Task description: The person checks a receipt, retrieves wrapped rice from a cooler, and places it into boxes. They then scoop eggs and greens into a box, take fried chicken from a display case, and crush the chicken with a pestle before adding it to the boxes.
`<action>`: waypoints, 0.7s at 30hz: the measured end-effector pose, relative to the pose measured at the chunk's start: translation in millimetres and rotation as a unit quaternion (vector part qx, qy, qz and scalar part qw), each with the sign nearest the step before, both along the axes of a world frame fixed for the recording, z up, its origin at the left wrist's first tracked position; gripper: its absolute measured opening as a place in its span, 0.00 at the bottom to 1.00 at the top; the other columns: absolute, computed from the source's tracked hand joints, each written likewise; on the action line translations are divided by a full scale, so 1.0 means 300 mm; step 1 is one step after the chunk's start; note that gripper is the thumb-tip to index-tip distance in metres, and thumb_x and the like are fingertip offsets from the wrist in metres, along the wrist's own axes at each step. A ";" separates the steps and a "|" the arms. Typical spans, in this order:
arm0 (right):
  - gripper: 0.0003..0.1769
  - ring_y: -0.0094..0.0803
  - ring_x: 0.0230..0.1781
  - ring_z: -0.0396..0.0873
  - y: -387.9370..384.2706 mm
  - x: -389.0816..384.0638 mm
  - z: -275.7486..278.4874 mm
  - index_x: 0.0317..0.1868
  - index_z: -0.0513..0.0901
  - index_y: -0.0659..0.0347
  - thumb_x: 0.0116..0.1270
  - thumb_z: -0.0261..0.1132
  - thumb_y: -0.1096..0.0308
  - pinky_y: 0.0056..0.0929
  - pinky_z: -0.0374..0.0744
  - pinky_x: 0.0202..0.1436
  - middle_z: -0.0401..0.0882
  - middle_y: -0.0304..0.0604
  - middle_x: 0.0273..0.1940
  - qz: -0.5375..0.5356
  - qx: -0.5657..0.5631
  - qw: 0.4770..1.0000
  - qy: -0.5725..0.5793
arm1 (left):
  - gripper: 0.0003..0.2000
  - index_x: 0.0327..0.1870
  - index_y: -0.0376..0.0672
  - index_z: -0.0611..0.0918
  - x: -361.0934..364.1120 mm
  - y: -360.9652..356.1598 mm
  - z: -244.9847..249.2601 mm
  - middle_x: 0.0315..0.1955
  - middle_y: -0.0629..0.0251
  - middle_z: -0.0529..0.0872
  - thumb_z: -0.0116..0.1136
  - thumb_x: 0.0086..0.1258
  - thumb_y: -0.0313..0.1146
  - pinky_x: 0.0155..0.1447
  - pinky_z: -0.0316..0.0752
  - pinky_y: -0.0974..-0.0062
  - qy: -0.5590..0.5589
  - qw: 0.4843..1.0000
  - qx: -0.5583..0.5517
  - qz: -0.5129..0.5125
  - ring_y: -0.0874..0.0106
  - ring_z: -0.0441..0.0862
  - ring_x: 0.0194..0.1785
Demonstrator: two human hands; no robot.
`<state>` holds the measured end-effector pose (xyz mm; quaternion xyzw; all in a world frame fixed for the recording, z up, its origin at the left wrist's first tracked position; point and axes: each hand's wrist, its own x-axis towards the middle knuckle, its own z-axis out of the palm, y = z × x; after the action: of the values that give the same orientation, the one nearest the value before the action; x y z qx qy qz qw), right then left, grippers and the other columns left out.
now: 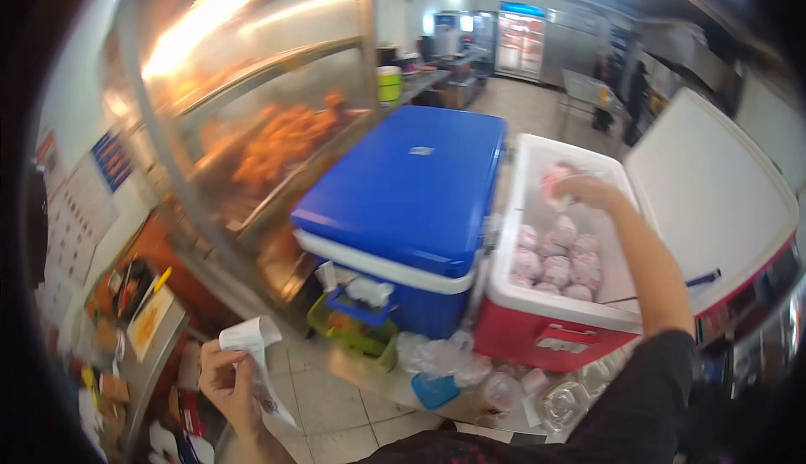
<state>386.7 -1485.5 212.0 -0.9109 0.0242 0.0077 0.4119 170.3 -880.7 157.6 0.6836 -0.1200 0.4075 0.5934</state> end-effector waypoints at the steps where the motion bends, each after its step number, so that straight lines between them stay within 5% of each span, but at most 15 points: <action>1: 0.14 0.23 0.39 0.76 0.144 -0.064 0.117 0.43 0.76 0.59 0.60 0.64 0.61 0.27 0.78 0.40 0.77 0.37 0.40 0.194 0.141 0.964 -0.115 | 0.03 0.29 0.36 0.83 -0.050 0.034 0.014 0.37 0.61 0.79 0.64 0.58 0.19 0.45 0.70 0.81 0.009 0.999 0.005 0.043 0.74 0.78 0.39; 3: 0.21 0.23 0.39 0.75 0.524 -0.318 0.304 0.49 0.70 0.59 0.56 0.63 0.63 0.31 0.80 0.41 0.74 0.37 0.40 0.121 0.292 0.943 -0.107 | 0.03 0.28 0.38 0.85 -0.161 0.137 0.011 0.32 0.62 0.83 0.61 0.61 0.20 0.40 0.72 0.80 0.046 0.996 0.016 0.074 0.72 0.80 0.36; 4: 0.23 0.23 0.40 0.76 0.631 -0.363 0.297 0.53 0.70 0.60 0.57 0.63 0.64 0.29 0.80 0.42 0.75 0.38 0.43 0.176 0.306 0.927 -0.130 | 0.04 0.31 0.38 0.86 -0.214 0.202 -0.021 0.32 0.59 0.85 0.59 0.61 0.21 0.39 0.73 0.78 0.057 0.993 0.055 0.093 0.71 0.82 0.36; 6: 0.31 0.27 0.44 0.78 0.960 -0.585 0.213 0.64 0.66 0.65 0.63 0.63 0.61 0.23 0.79 0.40 0.76 0.45 0.54 0.137 0.333 0.924 -0.130 | 0.10 0.39 0.38 0.86 -0.351 0.305 -0.033 0.34 0.57 0.86 0.56 0.60 0.21 0.43 0.76 0.72 0.131 0.979 0.134 0.080 0.67 0.84 0.37; 8: 0.36 0.33 0.49 0.77 1.309 -0.721 0.002 0.66 0.65 0.64 0.61 0.67 0.61 0.29 0.77 0.51 0.76 0.45 0.53 0.109 0.370 0.913 -0.130 | 0.13 0.49 0.37 0.82 -0.457 0.436 -0.136 0.41 0.51 0.84 0.56 0.64 0.25 0.51 0.75 0.69 0.146 0.982 0.121 -0.005 0.60 0.82 0.46; 10: 0.34 0.31 0.45 0.78 1.730 -0.812 -0.108 0.65 0.65 0.62 0.58 0.68 0.71 0.26 0.78 0.51 0.75 0.45 0.51 0.418 0.218 0.860 -0.196 | 0.17 0.55 0.36 0.78 -0.586 0.565 -0.234 0.50 0.49 0.80 0.54 0.70 0.37 0.57 0.71 0.67 0.186 0.976 0.110 -0.030 0.58 0.78 0.54; 12: 0.33 0.32 0.47 0.77 2.187 -1.078 -0.153 0.61 0.69 0.62 0.56 0.70 0.66 0.29 0.76 0.53 0.74 0.45 0.49 0.453 0.201 0.860 -0.124 | 0.20 0.58 0.37 0.76 -0.747 0.712 -0.326 0.53 0.51 0.78 0.51 0.73 0.41 0.60 0.69 0.67 0.201 0.978 0.054 0.023 0.59 0.76 0.57; 14: 0.37 0.36 0.52 0.75 2.466 -1.144 -0.351 0.63 0.67 0.61 0.53 0.71 0.65 0.33 0.76 0.54 0.72 0.49 0.53 0.550 0.144 0.803 -0.180 | 0.23 0.61 0.38 0.74 -0.862 0.862 -0.358 0.56 0.52 0.75 0.49 0.75 0.46 0.62 0.67 0.67 0.201 0.978 0.017 0.055 0.60 0.73 0.60; 18: 0.42 0.42 0.57 0.72 2.878 -1.406 -0.331 0.65 0.64 0.62 0.49 0.73 0.66 0.37 0.76 0.54 0.68 0.53 0.57 0.666 0.009 0.688 -0.286 | 0.23 0.59 0.34 0.74 -1.154 1.174 -0.406 0.53 0.56 0.76 0.46 0.76 0.46 0.59 0.69 0.71 0.303 0.934 -0.091 0.169 0.67 0.74 0.57; 20: 0.47 0.47 0.60 0.69 3.056 -1.481 -0.346 0.67 0.62 0.63 0.46 0.74 0.69 0.38 0.77 0.54 0.65 0.57 0.58 0.760 0.092 0.621 -0.168 | 0.20 0.55 0.34 0.78 -1.266 1.303 -0.430 0.49 0.54 0.79 0.48 0.76 0.43 0.56 0.71 0.69 0.243 0.925 -0.170 0.237 0.65 0.77 0.53; 21: 0.46 0.44 0.60 0.71 3.148 -1.498 -0.412 0.66 0.61 0.64 0.49 0.75 0.68 0.37 0.76 0.56 0.66 0.56 0.58 0.743 0.155 0.649 -0.041 | 0.19 0.54 0.35 0.78 -1.297 1.365 -0.441 0.47 0.59 0.81 0.46 0.77 0.43 0.53 0.72 0.73 0.229 0.908 -0.229 0.265 0.71 0.78 0.50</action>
<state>-62.7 -541.0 88.4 -0.5457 -0.6796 0.2776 0.4041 -218.7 -471.3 25.4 0.6103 0.3013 0.3983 0.6149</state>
